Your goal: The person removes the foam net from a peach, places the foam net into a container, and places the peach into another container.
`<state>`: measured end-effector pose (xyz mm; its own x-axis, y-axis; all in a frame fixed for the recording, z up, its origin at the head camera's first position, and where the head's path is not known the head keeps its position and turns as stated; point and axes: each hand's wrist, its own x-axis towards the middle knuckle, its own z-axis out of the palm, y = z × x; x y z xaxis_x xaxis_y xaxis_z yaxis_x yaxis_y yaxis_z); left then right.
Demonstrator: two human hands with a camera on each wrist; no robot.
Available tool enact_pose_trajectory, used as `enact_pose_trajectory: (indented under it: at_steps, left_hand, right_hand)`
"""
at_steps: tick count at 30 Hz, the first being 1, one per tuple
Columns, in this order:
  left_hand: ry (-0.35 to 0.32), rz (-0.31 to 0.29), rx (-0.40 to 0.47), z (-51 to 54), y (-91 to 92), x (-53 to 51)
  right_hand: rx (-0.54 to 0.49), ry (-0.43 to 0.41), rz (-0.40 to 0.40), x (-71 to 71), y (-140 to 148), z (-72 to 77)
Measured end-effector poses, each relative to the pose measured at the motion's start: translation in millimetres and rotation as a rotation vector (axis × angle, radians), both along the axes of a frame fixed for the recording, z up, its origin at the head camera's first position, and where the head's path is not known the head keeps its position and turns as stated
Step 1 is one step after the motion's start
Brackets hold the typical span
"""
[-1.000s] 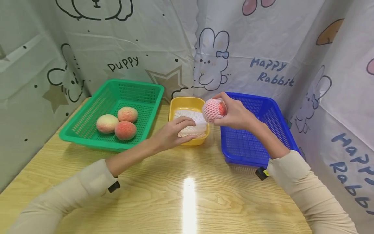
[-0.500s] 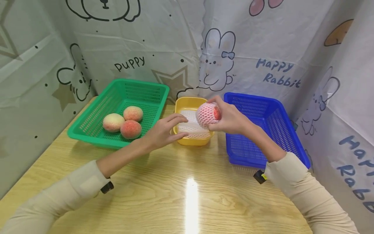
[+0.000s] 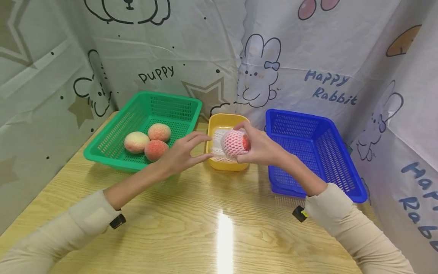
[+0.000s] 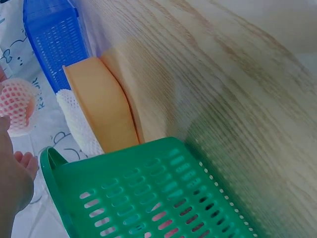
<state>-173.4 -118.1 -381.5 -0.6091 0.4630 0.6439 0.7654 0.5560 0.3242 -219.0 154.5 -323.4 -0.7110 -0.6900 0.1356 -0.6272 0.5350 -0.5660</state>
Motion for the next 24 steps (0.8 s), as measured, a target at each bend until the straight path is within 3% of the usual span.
enact_pose_trajectory:
  at_steps: [12, 21, 24]
  left_hand:
    - [0.013, 0.013, -0.003, -6.1, -5.9, 4.4]
    - [0.002, -0.025, -0.031, -18.7, -3.9, 11.5]
    - [-0.001, -0.027, -0.047, -20.8, -2.8, 13.8]
  right_hand:
    - [-0.031, -0.053, 0.078, 10.9, -11, -15.9]
    - [-0.054, -0.123, 0.150, 19.7, -24, -32.5]
    - [-0.055, -0.112, 0.164, 20.5, -26, -39.5]
